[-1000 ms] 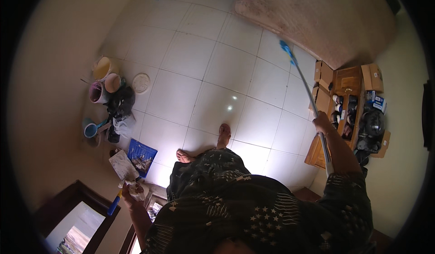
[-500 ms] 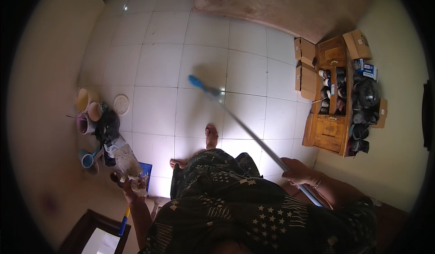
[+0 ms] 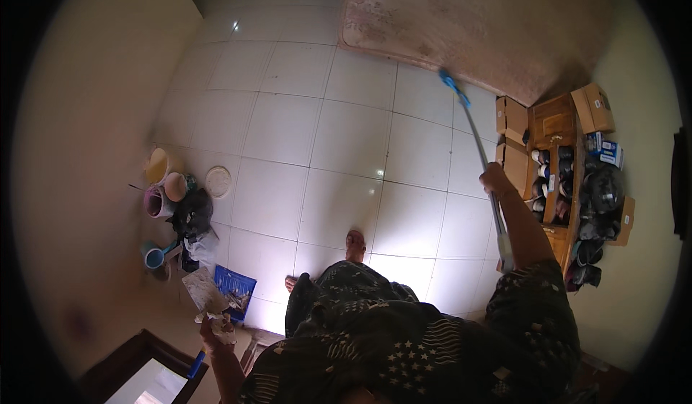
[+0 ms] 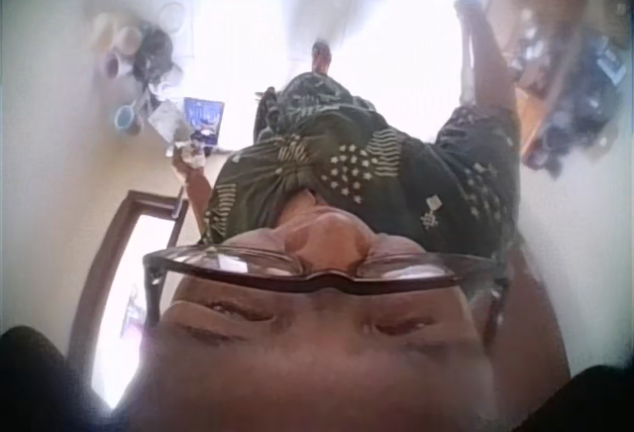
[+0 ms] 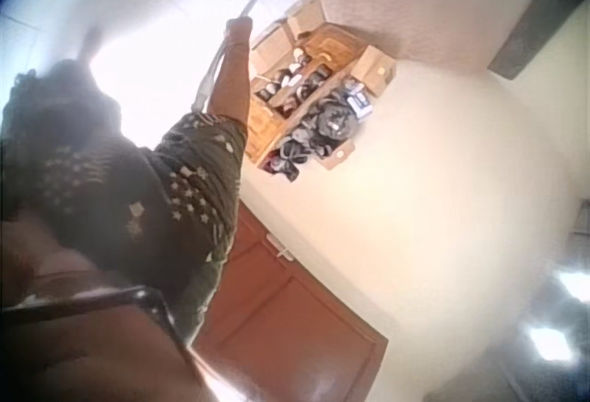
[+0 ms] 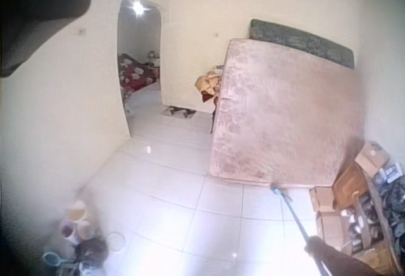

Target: The person cleans the tiled floor by first using a scraper to remove debris, then scrubbing the spots with a cloth, and finally mopping the area with a long-handled mop.

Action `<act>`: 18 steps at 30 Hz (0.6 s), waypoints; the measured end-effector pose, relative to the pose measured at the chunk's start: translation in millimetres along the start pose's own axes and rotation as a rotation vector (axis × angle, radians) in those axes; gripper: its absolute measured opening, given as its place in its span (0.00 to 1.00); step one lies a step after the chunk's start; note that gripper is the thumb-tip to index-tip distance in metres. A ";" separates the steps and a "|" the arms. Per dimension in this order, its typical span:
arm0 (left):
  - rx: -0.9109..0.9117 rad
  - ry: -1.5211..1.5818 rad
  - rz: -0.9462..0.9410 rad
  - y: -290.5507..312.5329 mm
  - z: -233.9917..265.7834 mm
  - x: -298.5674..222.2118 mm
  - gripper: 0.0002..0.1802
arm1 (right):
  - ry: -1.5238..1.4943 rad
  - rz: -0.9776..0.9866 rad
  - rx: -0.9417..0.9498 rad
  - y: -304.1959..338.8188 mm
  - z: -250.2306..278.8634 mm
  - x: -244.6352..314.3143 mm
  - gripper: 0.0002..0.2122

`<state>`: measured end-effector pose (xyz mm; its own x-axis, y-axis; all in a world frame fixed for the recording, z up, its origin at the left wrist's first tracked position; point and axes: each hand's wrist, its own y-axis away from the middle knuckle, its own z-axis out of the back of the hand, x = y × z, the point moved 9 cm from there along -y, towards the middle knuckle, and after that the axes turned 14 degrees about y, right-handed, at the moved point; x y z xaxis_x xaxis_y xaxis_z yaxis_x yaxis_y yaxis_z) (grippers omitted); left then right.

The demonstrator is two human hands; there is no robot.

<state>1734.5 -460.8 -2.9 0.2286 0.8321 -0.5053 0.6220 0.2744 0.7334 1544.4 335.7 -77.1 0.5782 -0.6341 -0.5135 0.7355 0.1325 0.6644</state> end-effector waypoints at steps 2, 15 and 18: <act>-0.097 0.028 -0.014 1.4 -13.3 20.2 0.11 | 0.106 -0.139 0.064 -56.5 -77.0 -55.3 0.06; -0.034 0.177 0.048 -35.1 -61.7 71.5 0.13 | -0.858 -0.096 0.070 -54.7 163.4 83.3 0.20; -0.011 0.240 0.068 -58.7 -85.1 72.7 0.14 | -1.043 0.254 0.331 11.1 244.0 82.3 0.23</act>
<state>1650.9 -375.5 -44.0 0.0850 0.9391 -0.3331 0.6025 0.2178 0.7679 1514.0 99.1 20.4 0.0054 -0.9657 0.2595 0.4183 0.2379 0.8766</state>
